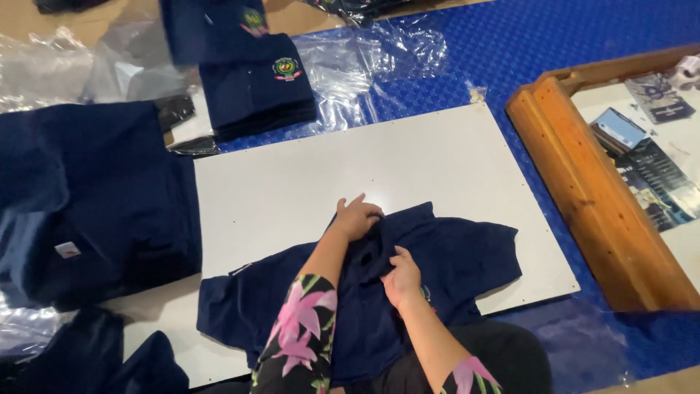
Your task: Folding a navy blue polo shirt on a white board placed on the floor.
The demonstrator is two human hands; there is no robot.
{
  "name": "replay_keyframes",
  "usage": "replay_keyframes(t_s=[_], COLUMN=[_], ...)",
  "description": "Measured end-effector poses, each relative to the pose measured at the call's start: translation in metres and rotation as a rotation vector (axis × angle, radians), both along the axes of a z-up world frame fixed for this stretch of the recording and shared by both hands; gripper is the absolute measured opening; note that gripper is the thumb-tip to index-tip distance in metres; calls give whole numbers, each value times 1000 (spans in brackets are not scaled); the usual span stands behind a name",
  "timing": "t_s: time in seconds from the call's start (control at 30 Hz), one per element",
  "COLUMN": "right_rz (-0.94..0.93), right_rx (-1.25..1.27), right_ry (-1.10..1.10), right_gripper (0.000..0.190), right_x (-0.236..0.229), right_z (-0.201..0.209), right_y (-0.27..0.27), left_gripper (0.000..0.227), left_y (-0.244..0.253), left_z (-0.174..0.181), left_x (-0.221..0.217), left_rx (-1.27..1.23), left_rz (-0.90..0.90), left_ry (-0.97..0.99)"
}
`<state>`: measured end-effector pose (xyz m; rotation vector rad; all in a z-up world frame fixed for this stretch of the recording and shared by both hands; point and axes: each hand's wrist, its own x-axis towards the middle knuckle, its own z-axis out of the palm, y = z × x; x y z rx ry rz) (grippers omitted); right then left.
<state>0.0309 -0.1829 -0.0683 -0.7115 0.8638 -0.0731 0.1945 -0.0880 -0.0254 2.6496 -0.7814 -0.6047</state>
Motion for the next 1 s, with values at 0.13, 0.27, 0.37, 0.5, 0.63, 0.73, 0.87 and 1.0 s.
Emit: replay_keyframes(t_s=[0.13, 0.27, 0.37, 0.5, 0.63, 0.73, 0.87, 1.0], right_rz=[-43, 145, 333, 597, 354, 378, 477, 533], right_rx=[23, -167, -523, -1497, -1894, -1951, -1837, -1576], right_ry=[21, 108, 171, 150, -268, -303, -235, -344], right_gripper=[16, 34, 33, 34, 16, 23, 30, 11], right_x=[-1, -5, -11, -16, 2, 9, 9, 9], right_z=[39, 63, 24, 44, 35, 33, 19, 11], right_y=[-4, -19, -45, -53, -48, -43, -44, -55], left_gripper=[33, 47, 49, 30, 28, 29, 32, 15], left_y=[-2, -1, -11, 3, 34, 39, 34, 21], left_z=[-9, 8, -39, -6, 9, 14, 9, -33], left_x=[22, 21, 26, -3, -33, -51, -63, -49], left_rx=[19, 74, 44, 73, -109, -195, -86, -23], left_rz=[-28, -13, 146, 217, 235, 65, -56, -60], left_ry=[121, 271, 308, -202, -370, -476, -474, -646])
